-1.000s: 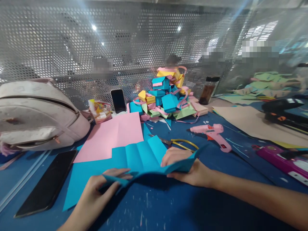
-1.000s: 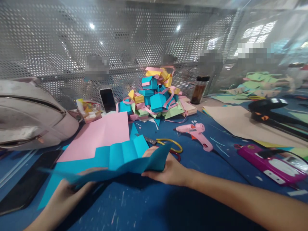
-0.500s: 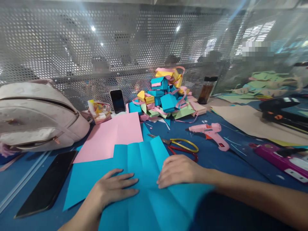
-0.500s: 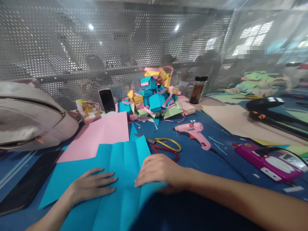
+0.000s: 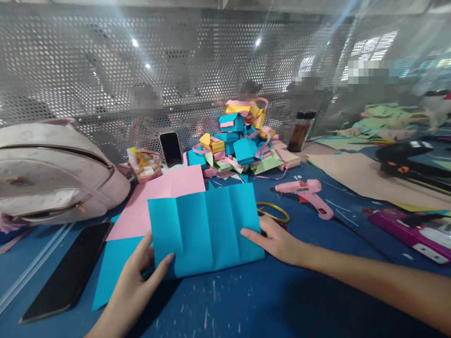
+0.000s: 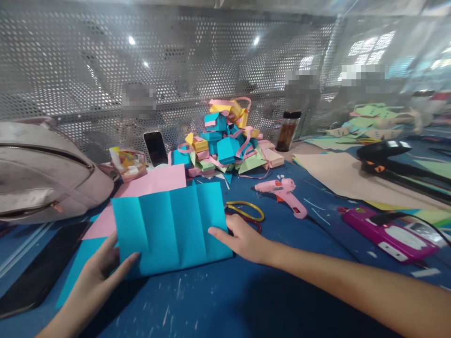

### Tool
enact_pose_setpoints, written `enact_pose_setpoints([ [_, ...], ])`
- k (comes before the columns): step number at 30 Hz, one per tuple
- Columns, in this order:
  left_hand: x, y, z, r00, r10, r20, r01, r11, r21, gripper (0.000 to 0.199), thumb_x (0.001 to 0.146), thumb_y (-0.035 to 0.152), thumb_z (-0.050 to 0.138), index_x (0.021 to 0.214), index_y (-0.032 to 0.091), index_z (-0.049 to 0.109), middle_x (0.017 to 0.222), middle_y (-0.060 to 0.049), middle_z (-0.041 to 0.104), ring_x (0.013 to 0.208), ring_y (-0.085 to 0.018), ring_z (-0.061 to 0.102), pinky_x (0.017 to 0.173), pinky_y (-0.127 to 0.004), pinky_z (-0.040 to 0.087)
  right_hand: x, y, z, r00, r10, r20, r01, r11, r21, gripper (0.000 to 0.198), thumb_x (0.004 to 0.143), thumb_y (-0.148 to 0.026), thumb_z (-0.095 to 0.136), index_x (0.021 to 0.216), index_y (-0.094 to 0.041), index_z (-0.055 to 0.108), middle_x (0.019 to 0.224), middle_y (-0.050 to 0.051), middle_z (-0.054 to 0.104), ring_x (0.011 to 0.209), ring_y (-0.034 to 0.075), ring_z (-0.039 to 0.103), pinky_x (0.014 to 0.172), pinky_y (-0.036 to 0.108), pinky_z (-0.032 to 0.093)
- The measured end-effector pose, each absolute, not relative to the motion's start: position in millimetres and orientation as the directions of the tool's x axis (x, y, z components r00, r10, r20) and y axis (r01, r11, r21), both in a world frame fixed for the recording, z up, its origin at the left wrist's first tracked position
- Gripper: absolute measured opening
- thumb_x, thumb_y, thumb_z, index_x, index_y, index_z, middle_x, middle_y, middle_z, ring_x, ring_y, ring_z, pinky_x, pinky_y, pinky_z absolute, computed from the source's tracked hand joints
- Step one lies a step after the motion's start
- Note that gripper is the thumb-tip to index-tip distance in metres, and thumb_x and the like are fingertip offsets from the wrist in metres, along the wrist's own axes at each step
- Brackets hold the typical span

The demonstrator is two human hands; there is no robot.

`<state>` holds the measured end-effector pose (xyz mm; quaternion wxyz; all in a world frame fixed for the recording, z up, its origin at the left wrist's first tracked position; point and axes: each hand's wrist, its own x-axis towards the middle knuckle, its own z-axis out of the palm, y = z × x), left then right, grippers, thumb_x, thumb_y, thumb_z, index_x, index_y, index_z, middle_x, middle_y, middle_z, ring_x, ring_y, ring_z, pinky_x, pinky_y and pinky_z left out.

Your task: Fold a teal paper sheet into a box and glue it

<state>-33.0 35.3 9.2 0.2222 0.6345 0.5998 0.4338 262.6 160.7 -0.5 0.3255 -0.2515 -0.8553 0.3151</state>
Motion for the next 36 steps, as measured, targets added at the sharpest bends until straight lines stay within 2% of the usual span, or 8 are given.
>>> enact_pose_setpoints([
  [4,-39.8,39.3,5.0,-0.135,0.927,0.351,0.664,-0.178,0.726,0.075,0.094,0.037,0.053,0.154,0.03,0.009,0.125,-0.011,0.062,0.101,-0.024,0.069,0.086,-0.043,0.059,260.1,163.5,-1.2,-0.639,0.647,0.415,0.221,0.672,-0.707,0.038,0.098,-0.035,0.049,0.133,-0.019,0.052,0.089,0.005,0.067,0.083,0.021,0.064,0.08,0.034,0.055],
  [9,-28.7,33.4,11.8,0.091,0.848,0.522,0.922,-0.27,0.278,0.062,0.094,0.021,0.049,0.151,0.031,0.027,0.153,-0.015,0.03,0.14,-0.037,0.034,0.106,-0.062,0.039,260.3,163.5,-6.8,-0.637,0.674,0.375,0.297,0.663,-0.687,0.068,0.097,-0.033,0.048,0.155,-0.018,0.017,0.108,0.011,0.067,0.099,0.027,0.065,0.09,0.045,0.054],
  [12,-19.3,29.0,13.8,0.415,0.801,0.432,0.899,-0.435,-0.057,0.059,0.093,0.008,0.046,0.145,0.034,0.04,0.159,-0.008,0.026,0.143,-0.036,0.029,0.109,-0.066,0.032,259.9,162.7,-6.3,-0.654,0.657,0.375,0.301,0.68,-0.668,0.076,0.097,-0.032,0.047,0.157,-0.021,0.002,0.138,0.016,0.053,0.122,0.03,0.055,0.099,0.049,0.049],
  [14,-17.1,28.4,13.4,0.568,0.762,0.31,0.821,-0.553,-0.143,0.06,0.092,0.009,0.047,0.147,0.033,0.038,0.158,-0.006,0.031,0.141,-0.032,0.036,0.11,-0.061,0.033,259.6,162.3,-4.4,-0.676,0.627,0.387,0.292,0.711,-0.64,0.075,0.096,-0.029,0.047,0.157,-0.023,0.004,0.152,0.015,0.038,0.136,0.03,0.042,0.107,0.05,0.042],
  [21,-21.7,31.3,13.3,0.564,0.805,0.184,0.824,-0.564,-0.06,0.059,0.097,0.023,0.046,0.152,0.029,0.026,0.155,-0.005,0.036,0.137,-0.027,0.043,0.105,-0.049,0.045,260.1,158.2,2.5,-0.725,0.533,0.436,0.34,0.828,-0.447,0.048,0.098,-0.031,0.046,0.145,-0.025,0.044,0.163,0.008,0.004,0.148,0.031,0.012,0.114,0.053,0.028],
  [23,-21.2,31.7,12.8,0.568,0.801,0.189,0.819,-0.573,-0.029,0.06,0.096,0.021,0.047,0.151,0.03,0.028,0.154,-0.004,0.038,0.136,-0.026,0.044,0.104,-0.047,0.045,259.8,155.5,4.9,-0.79,0.413,0.452,0.283,0.901,-0.329,0.048,0.097,-0.032,0.049,0.143,-0.022,0.047,0.163,0.01,0.01,0.149,0.032,0.009,0.115,0.056,0.023],
  [27,-19.9,32.5,9.7,0.554,0.797,0.242,0.822,-0.57,-0.005,0.056,0.095,0.019,0.047,0.149,0.03,0.034,0.148,-0.005,0.047,0.13,-0.025,0.051,0.103,-0.044,0.047,257.2,150.8,8.0,-0.959,0.129,0.254,0.05,0.955,-0.294,0.05,0.099,-0.033,0.049,0.147,-0.021,0.041,0.152,0.012,0.039,0.143,0.023,0.032,0.116,0.048,0.029],
  [36,-26.3,30.4,8.5,0.54,0.772,0.336,0.816,-0.578,0.016,0.049,0.097,0.013,0.04,0.143,0.028,0.044,0.136,-0.005,0.06,0.12,-0.021,0.062,0.096,-0.039,0.055,254.3,149.5,9.4,-0.97,0.154,0.186,0.083,0.936,-0.341,0.047,0.1,-0.026,0.044,0.147,-0.018,0.041,0.15,0.01,0.043,0.142,0.02,0.034,0.117,0.045,0.027],
])
